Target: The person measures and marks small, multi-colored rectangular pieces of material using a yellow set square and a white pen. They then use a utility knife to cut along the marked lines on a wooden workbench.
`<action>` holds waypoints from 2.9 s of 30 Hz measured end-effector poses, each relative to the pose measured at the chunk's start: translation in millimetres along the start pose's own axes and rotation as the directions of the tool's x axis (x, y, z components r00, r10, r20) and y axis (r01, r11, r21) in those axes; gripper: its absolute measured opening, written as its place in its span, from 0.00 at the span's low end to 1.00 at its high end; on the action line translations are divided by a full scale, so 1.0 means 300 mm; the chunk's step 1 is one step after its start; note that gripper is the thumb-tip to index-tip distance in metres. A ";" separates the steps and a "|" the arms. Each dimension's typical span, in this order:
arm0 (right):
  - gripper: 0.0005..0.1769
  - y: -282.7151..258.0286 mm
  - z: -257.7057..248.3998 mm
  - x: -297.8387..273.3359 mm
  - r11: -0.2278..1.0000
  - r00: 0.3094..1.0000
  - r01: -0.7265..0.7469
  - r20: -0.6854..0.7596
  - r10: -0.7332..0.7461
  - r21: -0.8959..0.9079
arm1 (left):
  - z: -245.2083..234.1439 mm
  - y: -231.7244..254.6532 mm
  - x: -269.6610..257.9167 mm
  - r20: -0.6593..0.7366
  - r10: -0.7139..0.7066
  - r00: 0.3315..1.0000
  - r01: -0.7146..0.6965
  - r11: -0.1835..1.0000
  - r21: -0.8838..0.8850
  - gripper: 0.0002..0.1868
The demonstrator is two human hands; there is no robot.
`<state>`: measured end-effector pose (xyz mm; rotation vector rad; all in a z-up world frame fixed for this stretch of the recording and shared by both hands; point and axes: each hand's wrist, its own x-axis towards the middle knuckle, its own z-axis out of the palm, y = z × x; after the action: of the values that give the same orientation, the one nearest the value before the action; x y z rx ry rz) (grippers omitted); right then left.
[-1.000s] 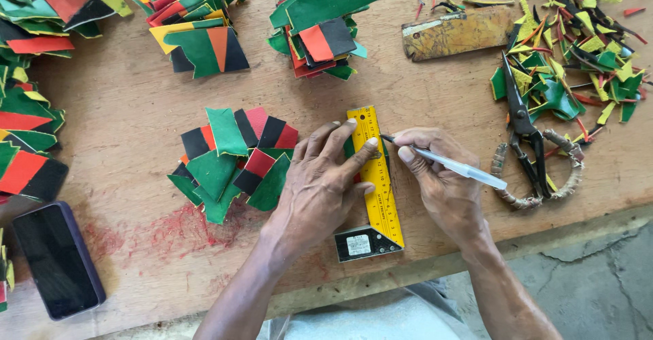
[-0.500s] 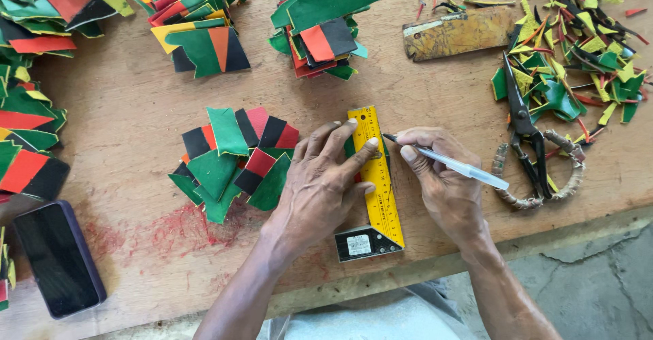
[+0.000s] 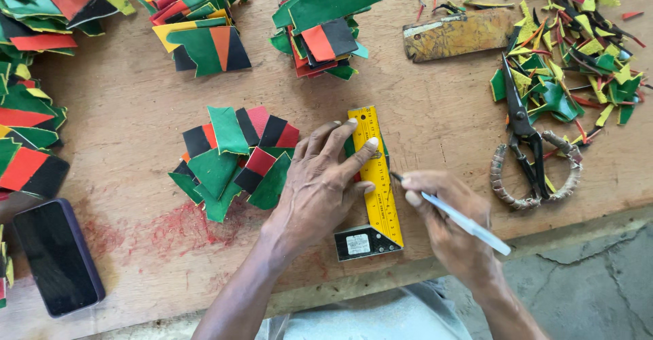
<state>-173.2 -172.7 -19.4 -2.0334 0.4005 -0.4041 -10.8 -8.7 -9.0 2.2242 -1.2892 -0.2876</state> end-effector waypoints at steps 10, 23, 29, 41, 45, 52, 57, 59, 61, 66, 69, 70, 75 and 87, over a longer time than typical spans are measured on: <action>0.37 -0.034 -0.029 -0.083 0.922 0.816 0.150 0.572 0.089 -0.357 | 0.010 -0.008 -0.004 -0.034 -0.030 0.999 0.027 0.997 -0.074 0.43; 0.32 0.032 -0.119 -0.113 0.929 0.986 0.037 0.167 0.027 -0.368 | -0.012 0.036 0.066 -0.009 -0.095 0.995 0.092 0.981 -0.169 0.26; 0.33 0.065 -0.080 -0.099 0.930 0.996 0.073 0.074 -0.050 -0.360 | 0.101 0.068 0.288 -0.259 -0.128 0.957 -0.023 0.860 -0.510 0.14; 0.32 0.121 -0.089 -0.091 0.915 0.969 0.246 0.052 -0.242 -0.318 | 0.267 -0.035 0.685 -0.526 -0.063 0.848 -0.116 0.947 -0.299 0.14; 0.30 0.153 -0.095 -0.094 0.924 0.970 0.244 0.069 -0.234 -0.295 | 0.243 -0.037 0.686 -0.451 -0.086 0.888 -0.071 0.944 -0.321 0.14; 0.31 0.185 -0.083 -0.115 0.927 0.977 0.211 0.091 -0.192 -0.311 | 0.185 -0.040 0.693 -0.346 -0.110 0.932 -0.048 0.907 -0.418 0.12; 0.30 0.188 -0.082 -0.115 0.930 0.978 0.204 0.101 -0.182 -0.306 | 0.180 -0.025 0.682 -0.338 -0.066 0.939 -0.083 0.909 -0.408 0.11; 0.31 0.180 -0.080 -0.109 0.923 0.978 0.209 0.091 -0.190 -0.322 | 0.182 -0.023 0.681 -0.334 -0.060 0.940 -0.081 0.916 -0.393 0.12; 0.31 0.171 -0.079 -0.097 0.921 0.975 0.221 0.074 -0.208 -0.321 | 0.185 -0.024 0.683 -0.334 -0.063 0.940 -0.075 0.920 -0.385 0.13; 0.32 0.139 -0.082 -0.083 0.927 0.975 0.220 0.041 -0.218 -0.305 | 0.210 -0.023 0.684 -0.354 -0.105 0.929 -0.038 0.927 -0.373 0.12; 0.32 0.122 -0.084 -0.079 0.918 0.973 0.229 0.047 -0.226 -0.323 | 0.197 0.010 0.682 -0.409 -0.103 0.907 -0.063 0.926 -0.371 0.14; 0.32 0.116 -0.083 -0.078 0.919 0.976 0.216 0.039 -0.215 -0.331 | 0.185 0.032 0.679 -0.457 -0.070 0.887 -0.109 0.929 -0.354 0.14; 0.33 0.098 -0.074 -0.087 0.913 0.995 0.100 0.025 -0.098 -0.396 | 0.047 0.158 0.618 -0.477 -0.041 0.878 -0.193 0.881 -0.431 0.13; 0.30 0.065 -0.058 -0.088 0.930 0.996 0.060 -0.035 -0.078 -0.363 | -0.303 -0.043 0.375 -0.600 -0.282 0.749 -0.019 0.896 -0.444 0.10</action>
<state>-206.6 -183.4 -31.5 -2.4063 0.4608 -0.4499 97.1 -67.7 68.6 1.7820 -0.6019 0.1535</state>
